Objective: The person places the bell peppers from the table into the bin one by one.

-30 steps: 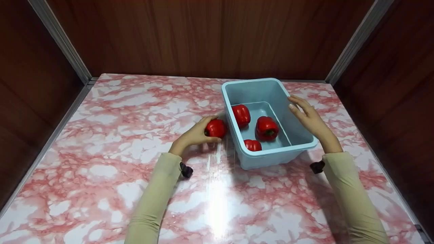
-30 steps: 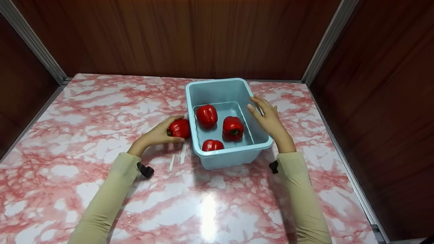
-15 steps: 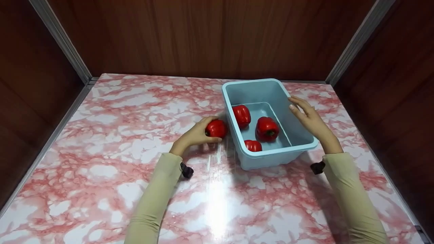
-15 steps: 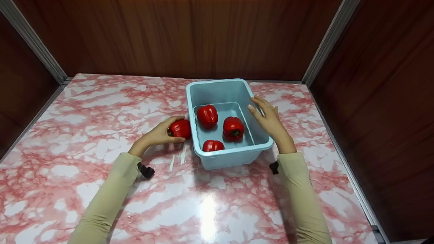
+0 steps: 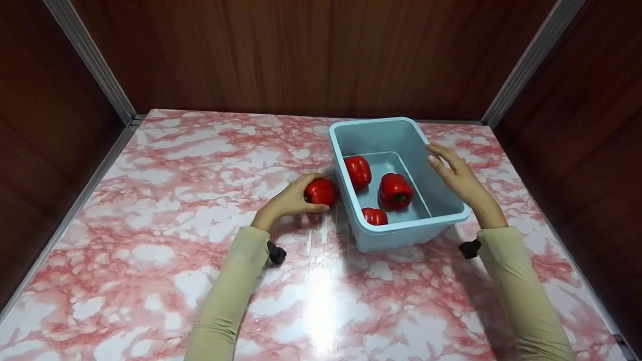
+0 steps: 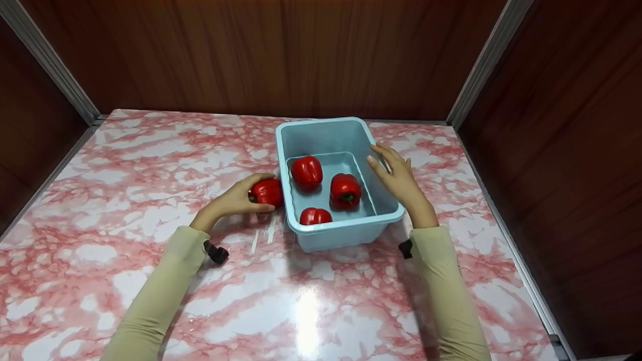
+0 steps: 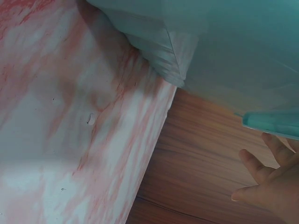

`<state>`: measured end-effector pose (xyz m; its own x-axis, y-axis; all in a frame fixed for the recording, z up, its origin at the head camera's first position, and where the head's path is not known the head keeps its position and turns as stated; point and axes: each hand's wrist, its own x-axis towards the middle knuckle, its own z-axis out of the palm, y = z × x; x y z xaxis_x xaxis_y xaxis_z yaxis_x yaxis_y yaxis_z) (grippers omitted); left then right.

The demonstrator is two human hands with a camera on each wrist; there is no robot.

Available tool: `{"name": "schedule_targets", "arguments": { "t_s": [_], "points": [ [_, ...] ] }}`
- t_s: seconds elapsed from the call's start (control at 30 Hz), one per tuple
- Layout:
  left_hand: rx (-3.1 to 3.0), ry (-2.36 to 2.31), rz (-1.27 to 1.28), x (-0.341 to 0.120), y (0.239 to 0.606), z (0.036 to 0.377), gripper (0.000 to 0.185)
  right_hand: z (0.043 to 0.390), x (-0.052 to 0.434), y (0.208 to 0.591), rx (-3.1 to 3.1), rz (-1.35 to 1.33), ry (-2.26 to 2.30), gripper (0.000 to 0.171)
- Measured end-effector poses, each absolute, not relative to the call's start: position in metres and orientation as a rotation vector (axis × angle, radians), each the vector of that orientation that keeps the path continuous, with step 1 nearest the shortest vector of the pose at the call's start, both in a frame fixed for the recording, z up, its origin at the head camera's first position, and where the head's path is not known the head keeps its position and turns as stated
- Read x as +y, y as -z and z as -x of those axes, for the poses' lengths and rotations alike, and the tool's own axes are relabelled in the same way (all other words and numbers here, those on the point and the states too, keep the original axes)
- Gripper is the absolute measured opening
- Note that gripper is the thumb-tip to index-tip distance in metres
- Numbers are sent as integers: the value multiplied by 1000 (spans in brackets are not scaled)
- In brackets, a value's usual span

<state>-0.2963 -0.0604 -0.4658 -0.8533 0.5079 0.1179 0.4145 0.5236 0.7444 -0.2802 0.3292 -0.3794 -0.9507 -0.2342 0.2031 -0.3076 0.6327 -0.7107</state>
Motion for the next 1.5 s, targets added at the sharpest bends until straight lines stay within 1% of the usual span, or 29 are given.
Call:
{"name": "schedule_targets", "arguments": {
  "t_s": [0.23, 0.57, 0.87, 1.1, 1.23, 1.5],
  "points": [
    [2636, -1242, -803, -62, 465, 297, 87, 282, 331, 382, -2745, -483, -1237, 48],
    [2642, -1246, -821, -63, 462, 297, 86, 278, 328, 378, -2742, -452, -1242, 50],
    [2649, -1236, -817, -65, 459, 297, 85, 280, 328, 377, -2737, -488, -1244, 49],
    [2643, -1246, -809, -66, 459, 298, 83, 256, 308, 351, -2739, -498, -1251, 46],
    [2649, -1251, -809, -67, 459, 297, 81, 254, 307, 350, -2743, -494, -1254, 47],
    [2621, -1307, -814, -68, 457, 297, 83, 255, 307, 351, -2732, -495, -1269, 47]
  ]
}}
